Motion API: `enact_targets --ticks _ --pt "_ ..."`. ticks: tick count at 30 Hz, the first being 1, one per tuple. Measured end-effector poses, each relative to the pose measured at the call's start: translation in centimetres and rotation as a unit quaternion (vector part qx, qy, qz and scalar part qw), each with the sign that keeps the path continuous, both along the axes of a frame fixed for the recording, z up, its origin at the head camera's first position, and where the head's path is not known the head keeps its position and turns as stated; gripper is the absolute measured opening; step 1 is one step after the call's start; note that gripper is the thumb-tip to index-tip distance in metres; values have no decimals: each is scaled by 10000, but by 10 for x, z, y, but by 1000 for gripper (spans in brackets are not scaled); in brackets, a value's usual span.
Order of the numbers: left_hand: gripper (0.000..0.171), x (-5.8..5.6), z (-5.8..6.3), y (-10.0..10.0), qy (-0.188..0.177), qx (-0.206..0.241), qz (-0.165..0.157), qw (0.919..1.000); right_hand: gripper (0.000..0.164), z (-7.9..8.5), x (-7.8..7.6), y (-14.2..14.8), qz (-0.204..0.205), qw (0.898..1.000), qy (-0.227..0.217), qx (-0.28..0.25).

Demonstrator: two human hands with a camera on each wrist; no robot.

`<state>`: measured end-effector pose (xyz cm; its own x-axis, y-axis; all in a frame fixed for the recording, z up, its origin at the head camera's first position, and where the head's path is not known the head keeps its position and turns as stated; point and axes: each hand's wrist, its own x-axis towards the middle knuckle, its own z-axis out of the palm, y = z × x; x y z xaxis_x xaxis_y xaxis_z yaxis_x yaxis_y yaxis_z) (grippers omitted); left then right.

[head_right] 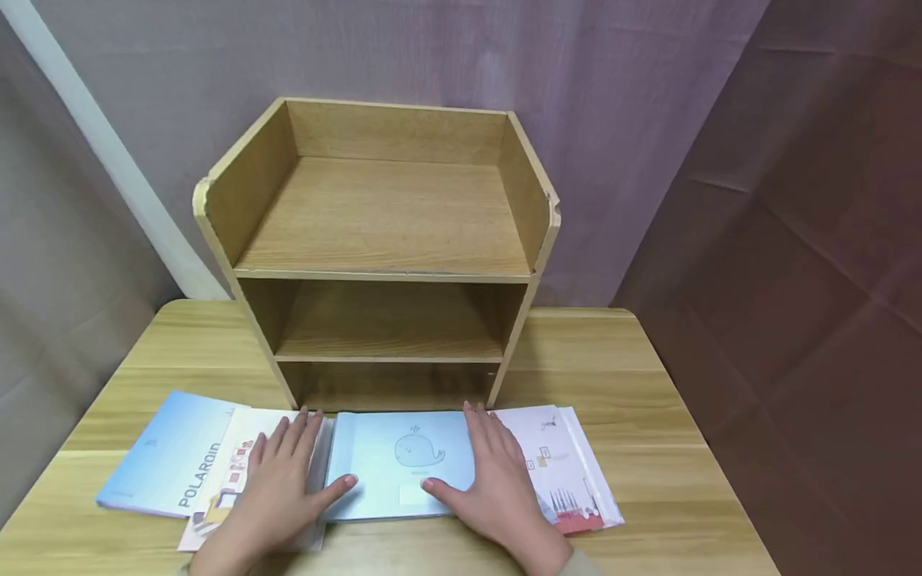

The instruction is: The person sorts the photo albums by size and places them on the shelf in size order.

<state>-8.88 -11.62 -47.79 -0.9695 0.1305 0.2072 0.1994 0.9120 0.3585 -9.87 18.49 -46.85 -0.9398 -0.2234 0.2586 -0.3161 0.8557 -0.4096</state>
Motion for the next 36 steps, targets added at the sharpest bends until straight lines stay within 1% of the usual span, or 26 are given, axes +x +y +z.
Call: enact_targets --ticks 2,5,7,9,12,15,19,21,23,26,30,32,33,36 --pt "105 0 0 1 -8 487 -108 9988 109 2 3 -3 -45 9982 -191 -573" --pt "108 1 2 2 -192 1250 -198 9918 103 4 6 -7 -194 9904 -522 -1266" --pt "111 2 5 3 -405 1647 -154 9854 102 5 8 -8 -287 9848 -802 -1513" --pt "112 4 7 3 -672 1968 -72 9781 103 5 9 -10 -349 9803 -1083 -1615" --pt "112 5 9 5 -1037 2306 79 9675 107 3 11 -11 -393 9760 -1421 -1604" --pt "110 6 9 6 -1329 2528 181 9582 111 0 12 -11 -444 9746 -1618 -1486" --pt "107 8 10 6 -1447 2704 155 9517 114 -4 14 -12 -448 9740 -1829 -1256" --pt "106 8 12 6 -1502 2811 118 9478 115 -8 14 -12 -356 9752 -1891 -1094" --pt "104 9 14 6 -1573 2926 73 9432 114 -11 15 -11 -205 9776 -1860 -968" --pt "103 8 16 7 -1797 3285 -34 9272 110 -15 15 -11 -29 9812 -1746 -820" --pt "99 5 16 9 -2021 3661 -171 9082 106 -17 16 -13 40 9832 -1686 -703" --pt "95 4 16 8 -2072 3773 -166 9025 107 -18 15 -14 36 9833 -1694 -663" --pt "94 3 16 8 -2090 3865 -149 8982 107 -19 14 -15 38 9835 -1689 -647" --pt "88 0 16 6 -2133 4238 -53 8803 107 -20 13 -15 43 9836 -1680 -656"
